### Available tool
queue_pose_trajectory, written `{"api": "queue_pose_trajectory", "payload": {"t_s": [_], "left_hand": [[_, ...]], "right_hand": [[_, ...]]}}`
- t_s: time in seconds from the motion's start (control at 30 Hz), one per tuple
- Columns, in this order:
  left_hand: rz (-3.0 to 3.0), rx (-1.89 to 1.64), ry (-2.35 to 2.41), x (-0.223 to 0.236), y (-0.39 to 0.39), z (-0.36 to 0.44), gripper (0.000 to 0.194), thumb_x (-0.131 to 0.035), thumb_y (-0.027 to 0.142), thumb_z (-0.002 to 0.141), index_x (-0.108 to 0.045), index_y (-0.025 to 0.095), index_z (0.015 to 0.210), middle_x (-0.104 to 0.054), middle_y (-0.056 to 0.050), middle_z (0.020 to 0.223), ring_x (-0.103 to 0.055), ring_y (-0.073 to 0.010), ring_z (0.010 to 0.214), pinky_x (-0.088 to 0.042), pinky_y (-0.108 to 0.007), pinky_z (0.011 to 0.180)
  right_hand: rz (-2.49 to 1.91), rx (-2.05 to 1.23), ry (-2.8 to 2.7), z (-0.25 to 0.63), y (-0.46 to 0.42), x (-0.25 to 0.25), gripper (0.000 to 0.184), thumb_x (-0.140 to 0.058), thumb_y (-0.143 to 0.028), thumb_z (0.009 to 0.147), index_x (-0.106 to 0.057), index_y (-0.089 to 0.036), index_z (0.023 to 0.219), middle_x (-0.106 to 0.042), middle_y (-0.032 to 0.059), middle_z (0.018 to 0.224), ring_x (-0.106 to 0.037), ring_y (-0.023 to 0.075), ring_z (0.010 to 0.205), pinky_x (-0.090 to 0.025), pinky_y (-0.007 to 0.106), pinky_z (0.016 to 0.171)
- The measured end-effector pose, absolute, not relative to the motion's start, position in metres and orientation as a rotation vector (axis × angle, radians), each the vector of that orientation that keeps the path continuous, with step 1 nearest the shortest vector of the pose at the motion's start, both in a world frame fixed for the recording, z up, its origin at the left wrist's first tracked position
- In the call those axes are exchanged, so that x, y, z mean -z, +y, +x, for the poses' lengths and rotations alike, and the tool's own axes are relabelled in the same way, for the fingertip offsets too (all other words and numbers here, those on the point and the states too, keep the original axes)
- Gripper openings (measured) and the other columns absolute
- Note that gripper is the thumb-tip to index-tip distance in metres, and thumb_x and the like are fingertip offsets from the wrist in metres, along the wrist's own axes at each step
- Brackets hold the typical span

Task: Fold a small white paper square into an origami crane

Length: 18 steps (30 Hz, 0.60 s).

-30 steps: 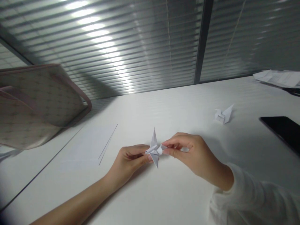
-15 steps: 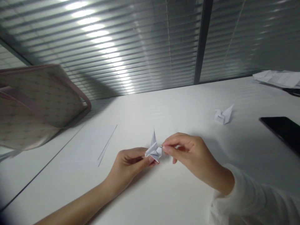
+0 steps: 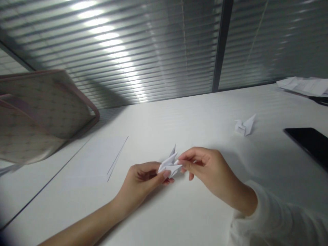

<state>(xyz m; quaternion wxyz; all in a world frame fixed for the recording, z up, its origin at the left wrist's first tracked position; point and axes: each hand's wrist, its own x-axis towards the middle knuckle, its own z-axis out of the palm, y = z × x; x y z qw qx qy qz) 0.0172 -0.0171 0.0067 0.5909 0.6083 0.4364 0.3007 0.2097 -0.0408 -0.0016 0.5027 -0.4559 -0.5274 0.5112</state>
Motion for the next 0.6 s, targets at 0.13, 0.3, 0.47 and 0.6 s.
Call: {"api": "queue_pose_trajectory", "payload": {"t_s": [0.13,0.3,0.47,0.6], "left_hand": [[1.337,-0.700,0.956,-0.0082,-0.0154,0.0168,0.018,-0.073,0.031,0.074,-0.075,0.014,0.079,-0.072,-0.004,0.067,-0.066,-0.0144,0.063,-0.053,-0.021,0.061],[1.285,-0.639,0.896,-0.0096,-0.0137,0.0157,0.017,-0.071,0.030,0.078,-0.074,0.014,0.081,-0.073,-0.005,0.069,-0.067,-0.0133,0.065,-0.053,-0.020,0.063],[1.325,-0.664,0.935,-0.0068,-0.0145,0.0167,0.017,-0.071,0.030,0.077,-0.074,0.014,0.081,-0.073,-0.005,0.070,-0.066,-0.0133,0.065,-0.053,-0.021,0.065],[1.456,-0.717,1.014,-0.0054,-0.0171,0.0168,0.017,-0.070,0.030,0.077,-0.072,0.013,0.074,-0.071,-0.004,0.069,-0.063,-0.0133,0.065,-0.049,-0.020,0.061]], "right_hand": [[-1.103,-1.285,-1.266,0.2089,-0.0401,0.0057,0.019,-0.073,-0.024,0.071,-0.067,-0.020,0.088,-0.069,0.0026,0.079,-0.057,0.0104,0.055,-0.051,0.023,0.049],[-1.108,-1.249,-1.296,0.2092,-0.0396,0.0038,0.010,-0.068,-0.027,0.076,-0.067,-0.019,0.082,-0.067,0.0010,0.072,-0.056,0.0094,0.052,-0.048,0.022,0.045],[-1.151,-1.144,-1.356,0.2087,-0.0426,0.0017,0.010,-0.063,-0.026,0.078,-0.069,-0.020,0.082,-0.066,0.0005,0.066,-0.054,0.0096,0.049,-0.047,0.022,0.043],[-1.208,-1.107,-1.407,0.2095,-0.0458,0.0070,0.013,-0.061,-0.030,0.080,-0.067,-0.019,0.083,-0.067,0.0023,0.069,-0.056,0.0112,0.053,-0.048,0.022,0.045]]}}
